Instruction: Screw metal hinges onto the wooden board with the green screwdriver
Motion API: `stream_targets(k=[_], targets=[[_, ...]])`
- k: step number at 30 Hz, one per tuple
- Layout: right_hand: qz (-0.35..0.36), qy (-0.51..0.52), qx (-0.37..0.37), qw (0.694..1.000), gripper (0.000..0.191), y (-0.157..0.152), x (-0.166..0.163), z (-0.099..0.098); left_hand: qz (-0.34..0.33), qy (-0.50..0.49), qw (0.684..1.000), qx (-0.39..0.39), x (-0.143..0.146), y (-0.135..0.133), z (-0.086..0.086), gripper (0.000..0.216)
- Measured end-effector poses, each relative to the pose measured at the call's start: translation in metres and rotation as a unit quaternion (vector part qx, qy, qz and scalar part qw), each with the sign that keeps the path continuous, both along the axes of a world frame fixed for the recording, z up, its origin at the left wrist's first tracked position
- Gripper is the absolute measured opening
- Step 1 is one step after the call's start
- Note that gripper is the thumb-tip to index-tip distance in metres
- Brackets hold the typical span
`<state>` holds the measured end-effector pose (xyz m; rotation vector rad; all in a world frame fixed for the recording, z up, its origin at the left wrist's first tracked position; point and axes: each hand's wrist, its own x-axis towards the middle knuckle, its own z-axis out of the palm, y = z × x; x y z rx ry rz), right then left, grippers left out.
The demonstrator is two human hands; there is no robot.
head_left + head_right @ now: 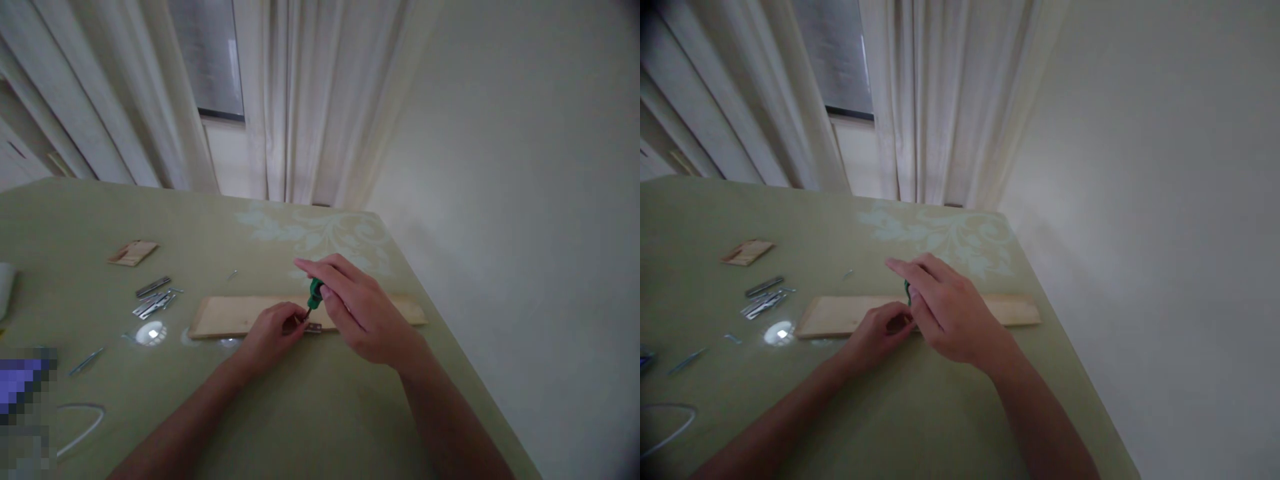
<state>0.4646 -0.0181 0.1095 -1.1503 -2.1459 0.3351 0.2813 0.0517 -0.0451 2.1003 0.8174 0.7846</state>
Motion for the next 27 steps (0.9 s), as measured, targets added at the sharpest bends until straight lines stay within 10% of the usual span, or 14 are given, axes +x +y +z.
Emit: stream_targets(k=[27], targets=[[-0.003,0.028,0.113,0.993,0.034,0.004,0.004,-0.012,-0.001,-0.01,1.0,0.012,0.0,0.002,-0.007,0.009]])
